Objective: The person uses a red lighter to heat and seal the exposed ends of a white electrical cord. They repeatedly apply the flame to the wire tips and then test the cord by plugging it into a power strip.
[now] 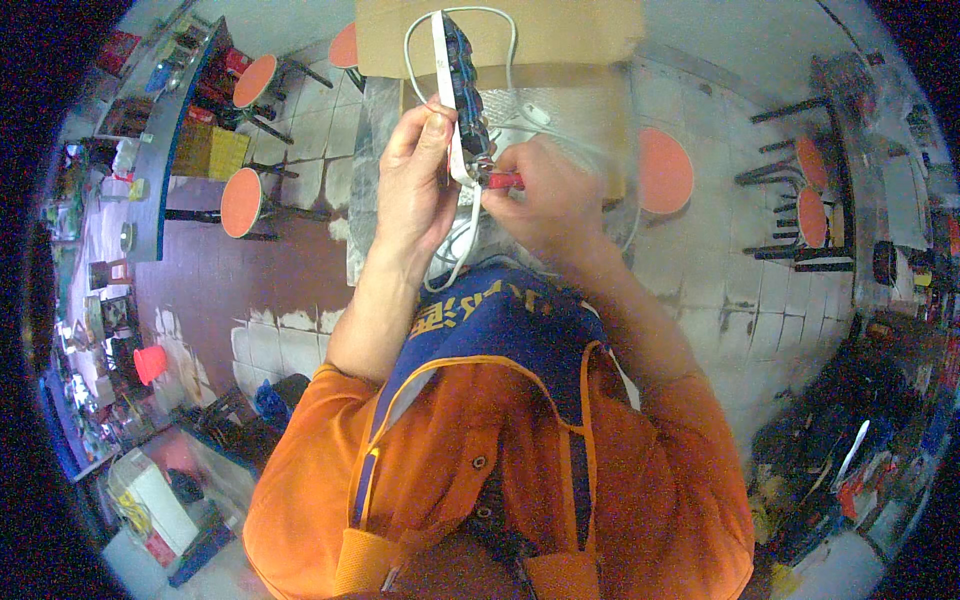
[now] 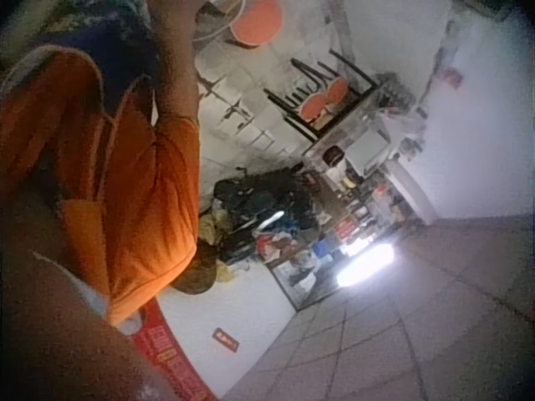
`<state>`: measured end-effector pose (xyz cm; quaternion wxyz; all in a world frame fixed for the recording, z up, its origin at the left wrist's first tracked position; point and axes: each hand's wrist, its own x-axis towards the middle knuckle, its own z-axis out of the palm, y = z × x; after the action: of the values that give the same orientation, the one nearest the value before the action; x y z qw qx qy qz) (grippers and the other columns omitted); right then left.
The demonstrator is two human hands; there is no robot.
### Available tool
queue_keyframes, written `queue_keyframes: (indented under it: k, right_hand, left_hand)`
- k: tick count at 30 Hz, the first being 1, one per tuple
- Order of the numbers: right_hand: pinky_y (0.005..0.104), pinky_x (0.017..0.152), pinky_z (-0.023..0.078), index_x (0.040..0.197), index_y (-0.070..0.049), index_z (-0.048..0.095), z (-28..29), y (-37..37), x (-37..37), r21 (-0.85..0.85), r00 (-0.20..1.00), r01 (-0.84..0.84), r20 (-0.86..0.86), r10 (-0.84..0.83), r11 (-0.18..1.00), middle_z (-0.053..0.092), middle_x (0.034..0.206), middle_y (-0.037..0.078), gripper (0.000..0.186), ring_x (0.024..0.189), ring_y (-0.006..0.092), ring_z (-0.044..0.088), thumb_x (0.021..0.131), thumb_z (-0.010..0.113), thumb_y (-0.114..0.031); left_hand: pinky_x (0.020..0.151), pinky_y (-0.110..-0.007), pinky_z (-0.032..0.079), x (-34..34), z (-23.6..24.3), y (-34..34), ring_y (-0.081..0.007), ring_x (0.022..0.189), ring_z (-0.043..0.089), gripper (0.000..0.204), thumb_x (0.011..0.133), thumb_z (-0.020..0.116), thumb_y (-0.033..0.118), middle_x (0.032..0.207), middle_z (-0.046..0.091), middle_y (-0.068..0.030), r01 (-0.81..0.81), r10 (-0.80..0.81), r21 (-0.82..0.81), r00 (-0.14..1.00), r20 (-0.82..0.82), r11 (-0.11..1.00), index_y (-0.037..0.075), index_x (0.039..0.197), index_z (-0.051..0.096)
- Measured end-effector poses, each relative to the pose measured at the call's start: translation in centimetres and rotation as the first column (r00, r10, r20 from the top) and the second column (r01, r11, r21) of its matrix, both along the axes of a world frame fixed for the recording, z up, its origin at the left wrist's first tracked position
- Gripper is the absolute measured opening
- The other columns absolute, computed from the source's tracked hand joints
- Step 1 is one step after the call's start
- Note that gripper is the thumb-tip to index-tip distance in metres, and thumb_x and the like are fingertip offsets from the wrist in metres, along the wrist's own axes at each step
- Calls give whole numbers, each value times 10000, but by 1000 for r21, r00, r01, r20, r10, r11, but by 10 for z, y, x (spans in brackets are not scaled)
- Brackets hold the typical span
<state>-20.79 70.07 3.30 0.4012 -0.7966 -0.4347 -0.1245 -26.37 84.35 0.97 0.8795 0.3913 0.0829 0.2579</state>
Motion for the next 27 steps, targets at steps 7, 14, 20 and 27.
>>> queue_keyframes:
  k: [7,14,20,27]
  right_hand:
    - [381,569,485,870,-116,579,-1,0,-2,17,1000,18,-23,-18,1000,590,760,61,253,658,263,621,675,739,-140]
    - [321,551,468,817,-48,581,-5,-18,7,48,999,47,-21,-46,998,584,726,91,193,617,219,594,661,683,2]
    - [324,619,491,885,-36,606,-49,-38,-28,-372,944,-241,-306,127,897,596,757,109,140,671,250,618,761,667,-56]
    - [259,608,475,950,-41,579,-43,-32,-13,-47,842,-129,-532,85,990,617,822,76,139,666,116,564,837,659,-53]
  left_hand:
    - [824,-262,477,-4,2,0,-114,963,552,138,947,607,119,1191,555,-36,27,-25,-111,1000,16,993,18,1036,636]
    - [719,-415,579,-8,17,29,-197,748,651,153,970,561,210,901,641,-64,-109,111,-73,993,26,991,63,1010,572]
    - [759,-439,584,-8,22,38,-241,812,670,174,970,561,224,1065,622,-95,-129,120,60,984,131,990,56,1015,570]
    - [797,-467,589,-10,17,36,-264,866,673,188,977,545,223,1198,568,-107,-196,162,255,976,148,947,41,1022,562]
